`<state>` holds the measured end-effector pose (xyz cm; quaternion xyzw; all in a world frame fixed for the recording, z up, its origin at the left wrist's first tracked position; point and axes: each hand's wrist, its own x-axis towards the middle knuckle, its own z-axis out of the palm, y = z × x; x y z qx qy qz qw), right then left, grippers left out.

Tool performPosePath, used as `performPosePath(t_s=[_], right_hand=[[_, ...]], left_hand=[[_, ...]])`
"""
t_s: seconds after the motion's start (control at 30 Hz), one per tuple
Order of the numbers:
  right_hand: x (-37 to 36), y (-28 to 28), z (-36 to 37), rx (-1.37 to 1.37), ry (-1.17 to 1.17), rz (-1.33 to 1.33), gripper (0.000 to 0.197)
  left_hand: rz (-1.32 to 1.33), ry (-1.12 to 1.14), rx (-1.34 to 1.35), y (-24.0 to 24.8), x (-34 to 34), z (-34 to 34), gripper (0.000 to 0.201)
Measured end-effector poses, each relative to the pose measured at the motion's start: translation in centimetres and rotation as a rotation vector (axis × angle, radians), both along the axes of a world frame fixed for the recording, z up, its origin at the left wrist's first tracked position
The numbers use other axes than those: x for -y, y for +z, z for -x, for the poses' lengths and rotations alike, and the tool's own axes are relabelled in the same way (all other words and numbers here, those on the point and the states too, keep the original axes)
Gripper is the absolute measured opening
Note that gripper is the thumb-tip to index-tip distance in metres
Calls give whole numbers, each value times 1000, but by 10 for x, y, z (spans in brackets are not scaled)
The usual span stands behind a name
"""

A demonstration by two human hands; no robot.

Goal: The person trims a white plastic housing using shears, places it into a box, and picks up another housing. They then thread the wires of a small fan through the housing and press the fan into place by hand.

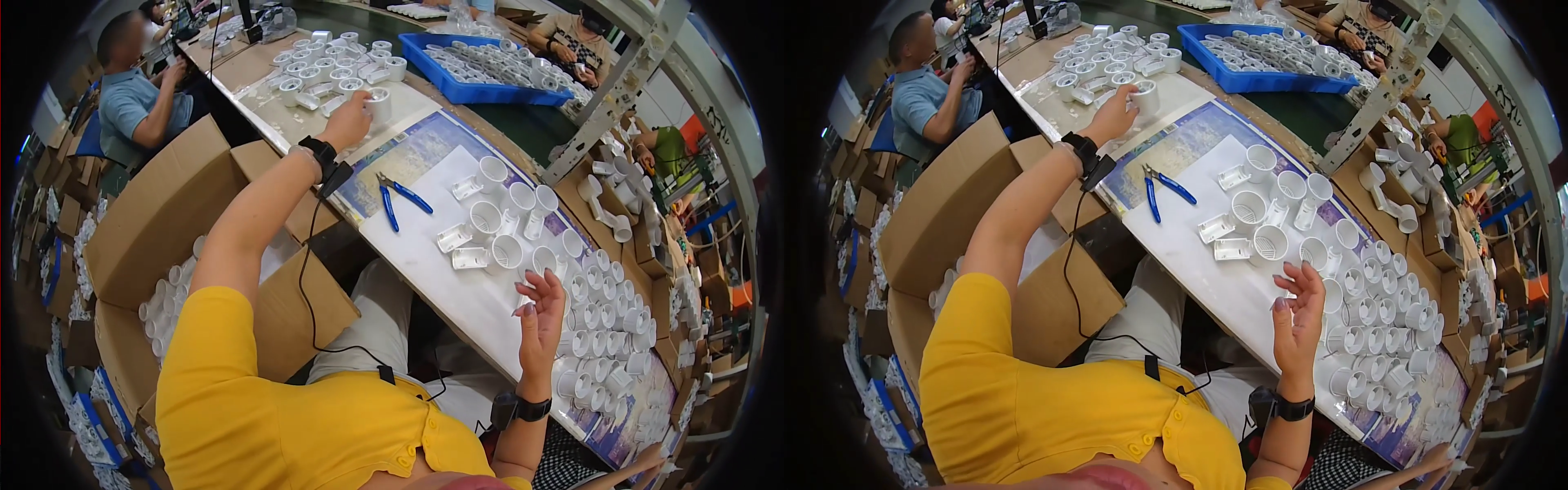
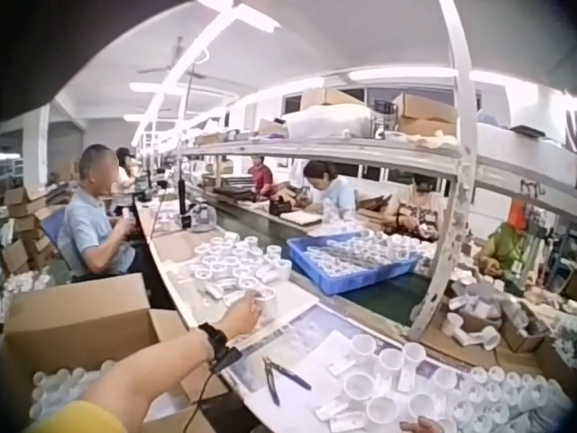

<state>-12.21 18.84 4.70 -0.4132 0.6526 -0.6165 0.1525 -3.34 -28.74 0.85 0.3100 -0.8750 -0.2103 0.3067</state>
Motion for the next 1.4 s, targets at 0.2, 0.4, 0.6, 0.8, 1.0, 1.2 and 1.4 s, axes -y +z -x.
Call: performPosePath(t_s=[0.2,0.4,0.6,0.8,1.0,1.2,1.4], right_hand=[[-14,-8,-5,51,-59,-101,51],[-20,11,-6,-203,-9,-178,38],[-41,18,-14,-203,-49,-31,30],[-99,107,-54,-566,-178,654,16],[-151,123,-66,-734,-132,827,16],[-188,129,-81,-828,-217,784,10],[-196,137,-84,-892,-243,749,12]], left_hand=[[70,68,71,-40,37,27,45],[116,129,118,-26,32,30,52],[408,-152,-120,-2,-49,56,54],[-421,-622,346,20,-173,62,62],[-287,-533,465,7,-199,53,57],[-621,-464,440,2,-204,48,56],[-879,-522,360,-11,-181,39,51]])
